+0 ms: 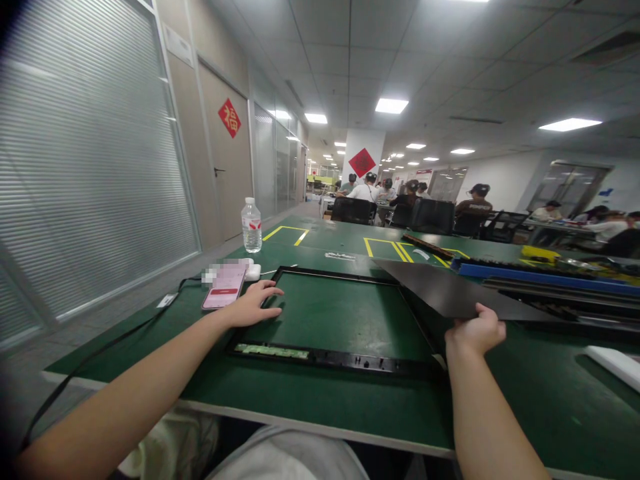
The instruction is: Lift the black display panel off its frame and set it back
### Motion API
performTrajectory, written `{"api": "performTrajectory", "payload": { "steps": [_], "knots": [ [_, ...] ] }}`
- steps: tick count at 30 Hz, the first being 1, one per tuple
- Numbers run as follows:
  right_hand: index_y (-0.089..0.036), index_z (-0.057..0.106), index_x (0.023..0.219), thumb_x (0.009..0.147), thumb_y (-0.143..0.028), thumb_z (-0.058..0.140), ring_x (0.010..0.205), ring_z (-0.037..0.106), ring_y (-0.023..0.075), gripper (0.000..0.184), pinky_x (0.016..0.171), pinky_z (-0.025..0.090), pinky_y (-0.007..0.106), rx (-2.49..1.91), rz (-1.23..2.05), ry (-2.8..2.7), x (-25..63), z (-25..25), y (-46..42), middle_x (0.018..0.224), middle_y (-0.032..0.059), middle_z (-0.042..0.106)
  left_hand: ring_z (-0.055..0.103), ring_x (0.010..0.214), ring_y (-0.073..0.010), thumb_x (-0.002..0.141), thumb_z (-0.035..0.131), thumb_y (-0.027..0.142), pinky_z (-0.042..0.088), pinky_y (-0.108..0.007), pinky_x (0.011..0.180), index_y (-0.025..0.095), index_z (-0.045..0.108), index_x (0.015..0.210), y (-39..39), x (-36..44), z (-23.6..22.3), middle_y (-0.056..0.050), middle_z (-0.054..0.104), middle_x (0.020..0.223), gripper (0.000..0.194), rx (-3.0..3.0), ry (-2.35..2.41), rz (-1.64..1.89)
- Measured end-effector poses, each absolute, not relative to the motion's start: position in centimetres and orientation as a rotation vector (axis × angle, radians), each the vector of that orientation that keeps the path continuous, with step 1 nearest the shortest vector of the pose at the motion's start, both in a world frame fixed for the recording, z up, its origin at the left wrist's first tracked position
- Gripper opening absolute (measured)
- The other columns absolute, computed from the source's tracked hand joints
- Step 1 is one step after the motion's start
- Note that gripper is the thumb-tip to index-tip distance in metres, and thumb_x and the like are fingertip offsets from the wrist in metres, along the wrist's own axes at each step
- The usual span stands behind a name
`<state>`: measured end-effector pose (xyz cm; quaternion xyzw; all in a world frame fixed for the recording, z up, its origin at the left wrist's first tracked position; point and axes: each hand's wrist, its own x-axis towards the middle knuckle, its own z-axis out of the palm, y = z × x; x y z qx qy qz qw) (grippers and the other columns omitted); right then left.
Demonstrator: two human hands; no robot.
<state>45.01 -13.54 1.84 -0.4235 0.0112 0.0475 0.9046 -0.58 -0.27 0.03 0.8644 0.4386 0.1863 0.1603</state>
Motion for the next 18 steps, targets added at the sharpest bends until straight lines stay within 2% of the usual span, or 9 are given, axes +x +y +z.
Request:
{"api": "performTrajectory", "payload": {
  "steps": [5, 18],
  "knots": [
    [-0.018, 0.050, 0.076, 0.058, -0.009, 0.054, 0.073, 0.061, 0.0145, 0.020, 0.050, 0.048, 0.024, -0.821, 0.049, 0.098, 43.5, 2.9, -13.9, 0.079, -0.0001, 0.058, 0.039, 0.137, -0.0381, 0.074, 0.066, 0.051, 0.032, -0.050, 0.115, 0.021, 0.066, 0.122, -0.5, -0.5, 0.1, -0.015, 0.044, 0.144, 0.057, 2.465, 1.262, 0.537],
    [-0.019, 0.057, 0.088, 0.069, -0.006, 0.054, 0.077, 0.063, 0.0135, 0.024, 0.053, 0.052, 0.023, -0.930, 0.214, 0.185, 45.7, 0.9, -13.1, 0.096, 0.0025, 0.063, 0.037, 0.138, -0.0385, 0.072, 0.067, 0.052, 0.030, -0.051, 0.116, 0.021, 0.066, 0.121, -0.6, -0.5, 0.1, -0.015, 0.044, 0.145, 0.058, 2.463, 1.245, 0.499]
  ]
}}
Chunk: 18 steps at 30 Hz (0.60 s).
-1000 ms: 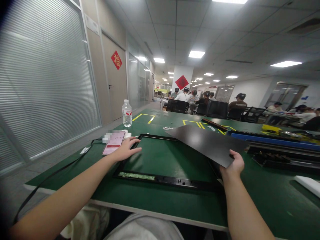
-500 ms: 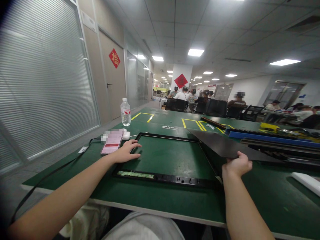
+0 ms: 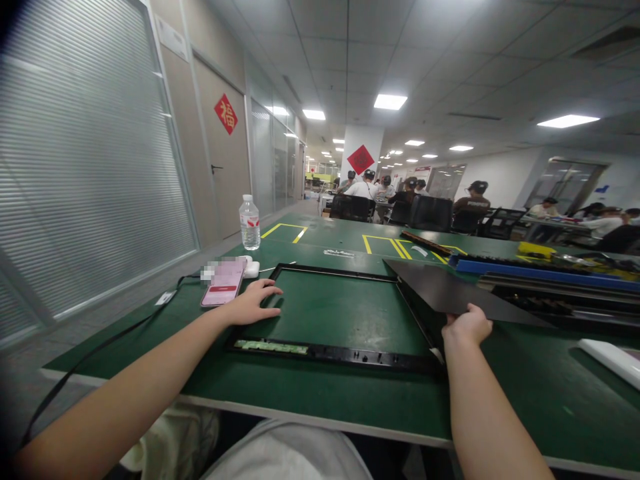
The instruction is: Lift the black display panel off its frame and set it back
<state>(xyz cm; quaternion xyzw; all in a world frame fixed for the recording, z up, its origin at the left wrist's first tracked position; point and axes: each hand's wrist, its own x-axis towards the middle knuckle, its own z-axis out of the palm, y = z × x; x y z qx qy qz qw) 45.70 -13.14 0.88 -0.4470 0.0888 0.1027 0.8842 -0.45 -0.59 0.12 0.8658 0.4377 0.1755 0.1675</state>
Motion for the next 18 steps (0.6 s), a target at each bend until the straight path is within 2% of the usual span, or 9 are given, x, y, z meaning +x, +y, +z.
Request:
{"api": "performTrajectory", "payload": {
  "steps": [5, 12, 18],
  "knots": [
    [-0.020, 0.057, 0.090, 0.069, -0.002, 0.052, 0.078, 0.065, 0.0123, 0.029, 0.062, 0.055, 0.026, -0.931, 0.239, 0.205, 46.06, 0.53, -12.94, 0.097, 0.0007, 0.064, 0.036, 0.140, -0.0382, 0.073, 0.066, 0.053, 0.029, -0.050, 0.116, 0.020, 0.066, 0.123, -0.73, -0.39, 0.18, -0.016, 0.042, 0.147, 0.060, 2.462, 1.246, 0.472],
    [-0.019, 0.060, 0.092, 0.067, 0.001, 0.055, 0.085, 0.067, 0.0149, 0.033, 0.073, 0.058, 0.032, -0.972, 0.266, 0.241, 46.49, 0.10, -12.96, 0.101, 0.0028, 0.067, 0.034, 0.141, -0.0377, 0.074, 0.066, 0.052, 0.028, -0.050, 0.117, 0.020, 0.065, 0.124, -0.63, -0.43, 0.01, -0.017, 0.042, 0.147, 0.060, 2.500, 1.249, 0.426],
    [-0.021, 0.060, 0.109, 0.067, 0.005, 0.054, 0.091, 0.069, 0.0144, 0.050, 0.076, 0.059, 0.032, -1.021, 0.336, 0.307, 46.76, -0.09, -13.04, 0.115, 0.0025, 0.066, 0.033, 0.141, -0.0375, 0.076, 0.064, 0.051, 0.027, -0.049, 0.117, 0.019, 0.064, 0.126, -0.74, -0.38, 0.16, -0.017, 0.042, 0.147, 0.060, 2.533, 1.254, 0.382]
  ]
}}
